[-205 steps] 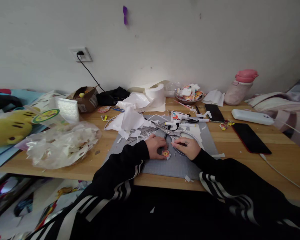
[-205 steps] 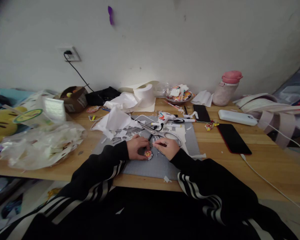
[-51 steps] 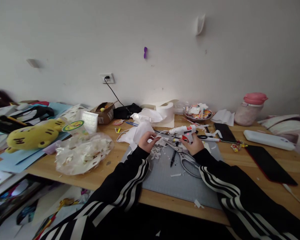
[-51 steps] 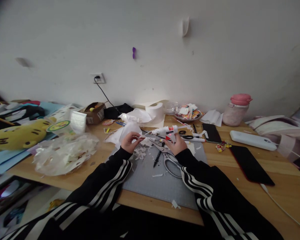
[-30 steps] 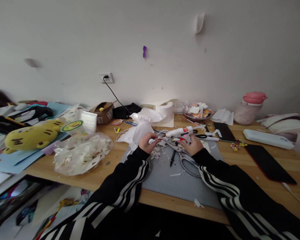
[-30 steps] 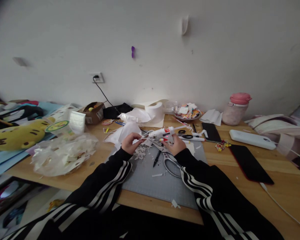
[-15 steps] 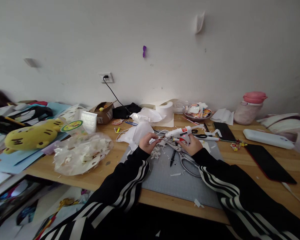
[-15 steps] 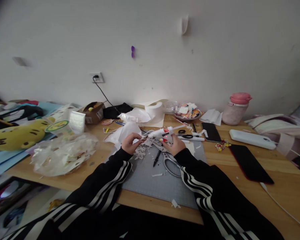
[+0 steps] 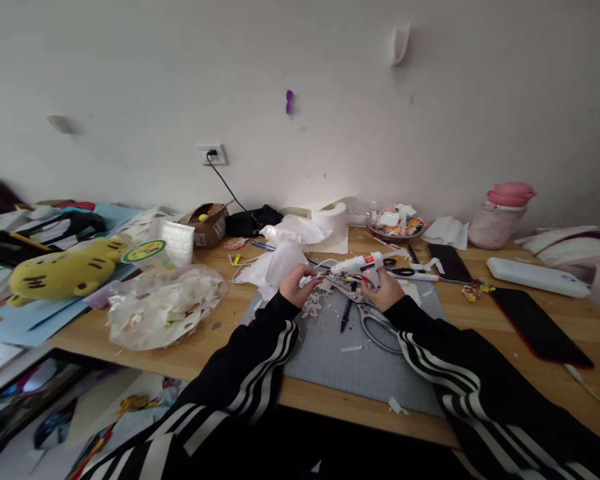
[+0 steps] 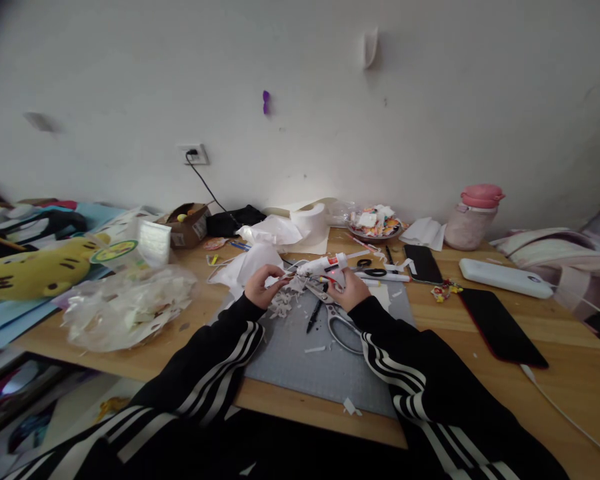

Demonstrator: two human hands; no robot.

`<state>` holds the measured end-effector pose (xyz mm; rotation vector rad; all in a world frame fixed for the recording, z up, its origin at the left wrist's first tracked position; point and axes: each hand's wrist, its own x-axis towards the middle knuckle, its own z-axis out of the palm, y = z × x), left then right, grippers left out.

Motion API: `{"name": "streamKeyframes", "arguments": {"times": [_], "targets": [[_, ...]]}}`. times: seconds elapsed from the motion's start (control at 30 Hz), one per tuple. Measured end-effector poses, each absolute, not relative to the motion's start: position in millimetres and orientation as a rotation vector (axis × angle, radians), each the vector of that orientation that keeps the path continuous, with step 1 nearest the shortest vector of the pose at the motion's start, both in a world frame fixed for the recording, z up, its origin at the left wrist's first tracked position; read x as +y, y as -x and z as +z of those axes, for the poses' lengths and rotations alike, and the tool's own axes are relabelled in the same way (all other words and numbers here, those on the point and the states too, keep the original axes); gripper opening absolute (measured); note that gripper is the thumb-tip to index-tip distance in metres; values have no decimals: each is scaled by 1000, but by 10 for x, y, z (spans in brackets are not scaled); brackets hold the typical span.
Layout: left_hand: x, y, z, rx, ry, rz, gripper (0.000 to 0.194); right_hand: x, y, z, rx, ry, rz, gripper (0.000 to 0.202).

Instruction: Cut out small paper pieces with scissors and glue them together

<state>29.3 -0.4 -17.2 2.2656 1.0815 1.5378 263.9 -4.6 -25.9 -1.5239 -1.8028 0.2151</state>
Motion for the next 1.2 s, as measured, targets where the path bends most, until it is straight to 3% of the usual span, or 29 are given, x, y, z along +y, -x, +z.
{"name": "streamKeyframes", "arguments": {"times": [0.37,0.7,1.2], "targets": [[38,-291,-213,1203,-2263,1489,21,-29,-2650,-304,-1575,1490,319,43],[-111,-583,-255,1343,-2318,1643,22,-89,-2427,-82,-1145,1209,1132,38],[-190,-707,-244,987,-2440,1672,14,-321,-2114,-60,-1124,1086,1270,41]]}}
